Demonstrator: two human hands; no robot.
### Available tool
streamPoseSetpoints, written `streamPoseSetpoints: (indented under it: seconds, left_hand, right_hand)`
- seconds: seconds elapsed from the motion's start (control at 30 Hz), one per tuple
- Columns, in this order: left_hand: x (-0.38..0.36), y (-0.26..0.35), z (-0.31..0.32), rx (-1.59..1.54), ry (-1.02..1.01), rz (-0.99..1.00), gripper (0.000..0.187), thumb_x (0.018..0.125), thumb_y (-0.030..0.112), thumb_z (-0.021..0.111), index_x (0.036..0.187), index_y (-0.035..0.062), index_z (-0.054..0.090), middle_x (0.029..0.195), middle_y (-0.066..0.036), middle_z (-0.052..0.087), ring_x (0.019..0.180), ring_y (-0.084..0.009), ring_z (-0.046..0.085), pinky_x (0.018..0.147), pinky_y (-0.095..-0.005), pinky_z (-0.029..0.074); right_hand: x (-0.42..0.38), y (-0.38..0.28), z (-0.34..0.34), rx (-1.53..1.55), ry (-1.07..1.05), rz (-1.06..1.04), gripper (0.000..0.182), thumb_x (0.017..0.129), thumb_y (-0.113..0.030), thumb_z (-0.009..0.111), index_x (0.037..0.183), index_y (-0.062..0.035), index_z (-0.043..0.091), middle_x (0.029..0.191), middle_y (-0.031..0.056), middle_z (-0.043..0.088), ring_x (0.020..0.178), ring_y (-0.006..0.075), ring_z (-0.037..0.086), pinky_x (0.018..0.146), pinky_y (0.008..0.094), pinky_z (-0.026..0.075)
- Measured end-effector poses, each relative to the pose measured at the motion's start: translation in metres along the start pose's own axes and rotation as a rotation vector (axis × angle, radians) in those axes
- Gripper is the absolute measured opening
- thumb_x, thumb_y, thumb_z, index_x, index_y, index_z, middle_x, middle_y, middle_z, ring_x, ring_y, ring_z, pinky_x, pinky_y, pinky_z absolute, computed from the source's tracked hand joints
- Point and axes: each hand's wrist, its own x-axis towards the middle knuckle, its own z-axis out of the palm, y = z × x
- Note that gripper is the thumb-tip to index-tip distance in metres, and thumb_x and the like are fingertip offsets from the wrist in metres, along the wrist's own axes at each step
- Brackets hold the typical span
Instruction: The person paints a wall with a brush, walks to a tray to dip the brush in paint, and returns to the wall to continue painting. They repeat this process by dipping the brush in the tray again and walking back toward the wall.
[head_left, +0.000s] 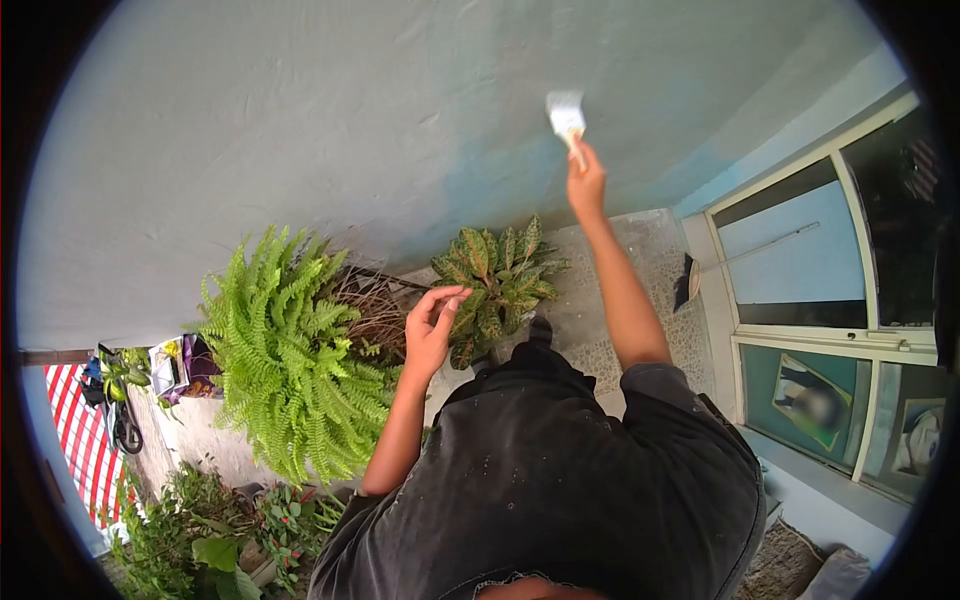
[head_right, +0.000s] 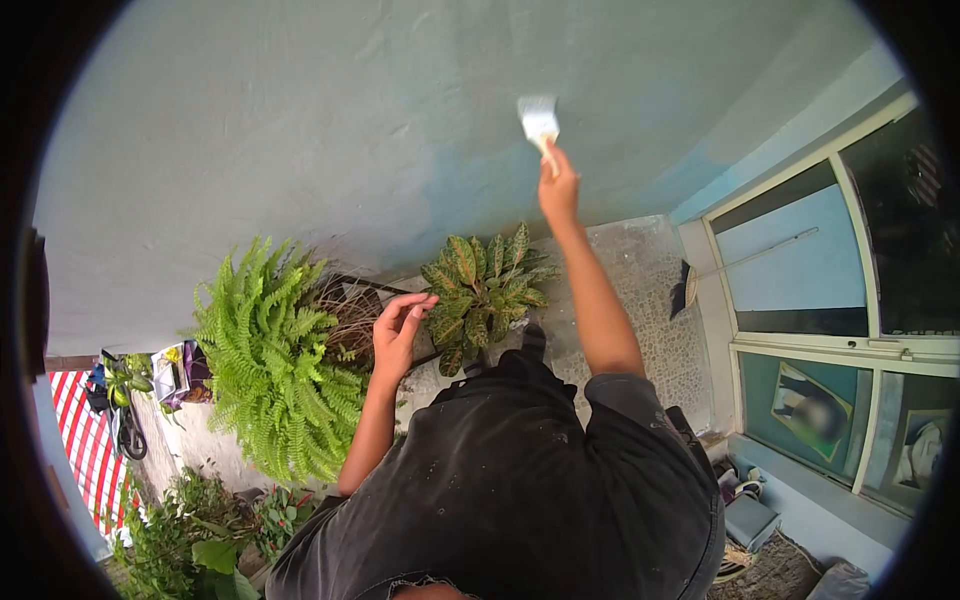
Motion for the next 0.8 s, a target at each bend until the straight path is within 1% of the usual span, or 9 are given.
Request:
streamPoseSetpoints:
  seconds: [0.1,0.27,0.47,0.53,0.57,0.63,0.67,0.73,0.8]
  left_hand:
    - [0.002,0.003,0.022,0.000,-0.006,0.003,0.021,0.099,0.007,0.053,0.116,-0.0024,0.060,0.112,-0.012,0.069,0.105,-0.0150,0.063,0.093,-0.0279,0.045]
    - [0.006,0.001,0.052,-0.013,0.001,0.035,0.022,0.099,0.008,0.055,0.117,-0.0013,0.060,0.113,-0.013,0.069,0.106,-0.0164,0.062,0.093,-0.0304,0.046]
    - [0.008,-0.001,0.081,-0.024,0.003,0.006,0.021,0.099,0.008,0.055,0.117,-0.0015,0.060,0.113,-0.013,0.069,0.107,-0.0169,0.063,0.094,-0.0306,0.047]
    - [0.011,0.000,0.089,-0.005,-0.003,0.016,0.021,0.099,0.009,0.055,0.117,-0.0014,0.060,0.113,-0.012,0.069,0.106,-0.0160,0.063,0.093,-0.0294,0.047]
    - [0.012,0.000,0.093,0.015,-0.009,0.027,0.022,0.099,0.010,0.054,0.116,-0.0013,0.061,0.112,-0.011,0.069,0.106,-0.0151,0.063,0.092,-0.0282,0.047]
    - [0.014,-0.003,0.101,0.005,-0.018,0.032,0.022,0.099,0.011,0.055,0.116,-0.0010,0.061,0.112,-0.011,0.069,0.105,-0.0148,0.063,0.092,-0.0277,0.047]
    - [0.017,-0.003,0.103,-0.003,-0.023,0.038,0.022,0.099,0.012,0.055,0.117,-0.0008,0.061,0.112,-0.011,0.069,0.105,-0.0146,0.063,0.091,-0.0271,0.047]
    - [0.020,0.000,0.108,-0.011,-0.023,0.027,0.022,0.099,0.012,0.055,0.117,-0.0006,0.061,0.112,-0.010,0.069,0.104,-0.0141,0.063,0.090,-0.0265,0.047]
    - [0.022,0.000,0.113,-0.021,-0.033,0.015,0.022,0.099,0.012,0.055,0.117,-0.0004,0.061,0.112,-0.010,0.069,0.104,-0.0137,0.063,0.088,-0.0260,0.046]
  right_hand:
    - [-0.034,0.053,0.009,-0.186,-0.181,0.203,0.035,0.091,-0.013,0.062,0.126,-0.0135,0.064,0.113,0.0224,0.066,0.104,0.0340,0.065,0.090,0.0371,0.050]
    - [0.000,0.054,-0.009,-0.211,-0.266,0.220,0.032,0.090,-0.015,0.063,0.121,-0.0134,0.067,0.111,0.0218,0.067,0.102,0.0373,0.065,0.088,0.0405,0.050]
    - [0.076,-0.109,-0.090,-0.053,-0.152,0.031,0.032,0.089,-0.014,0.062,0.120,-0.0056,0.067,0.109,0.0235,0.068,0.100,0.0362,0.067,0.088,0.0398,0.050]
    - [0.081,-0.135,-0.104,0.039,-0.062,-0.117,0.033,0.091,-0.013,0.064,0.123,-0.0064,0.066,0.108,0.0188,0.071,0.086,0.0150,0.066,0.078,0.0272,0.050]
    - [0.077,-0.145,-0.109,0.037,-0.062,-0.117,0.033,0.091,-0.013,0.064,0.123,-0.0064,0.066,0.108,0.0188,0.071,0.086,0.0150,0.066,0.078,0.0272,0.050]
    - [0.072,-0.159,-0.114,0.196,0.006,-0.177,0.034,0.092,-0.012,0.061,0.124,-0.0032,0.064,0.100,0.0231,0.070,0.084,0.0322,0.070,0.076,0.0331,0.052]
    - [0.077,-0.151,-0.108,0.199,0.005,-0.183,0.034,0.092,-0.012,0.061,0.124,-0.0032,0.064,0.100,0.0231,0.070,0.084,0.0322,0.070,0.076,0.0331,0.052]
    - [0.080,-0.114,-0.085,0.158,0.088,-0.340,0.036,0.092,-0.013,0.061,0.127,-0.0038,0.062,0.089,0.0238,0.070,0.068,0.0263,0.067,0.067,0.0322,0.050]
    - [0.070,-0.081,-0.070,0.075,0.020,-0.260,0.036,0.093,-0.013,0.060,0.127,-0.0037,0.062,0.086,0.0252,0.067,0.066,0.0266,0.065,0.066,0.0335,0.049]
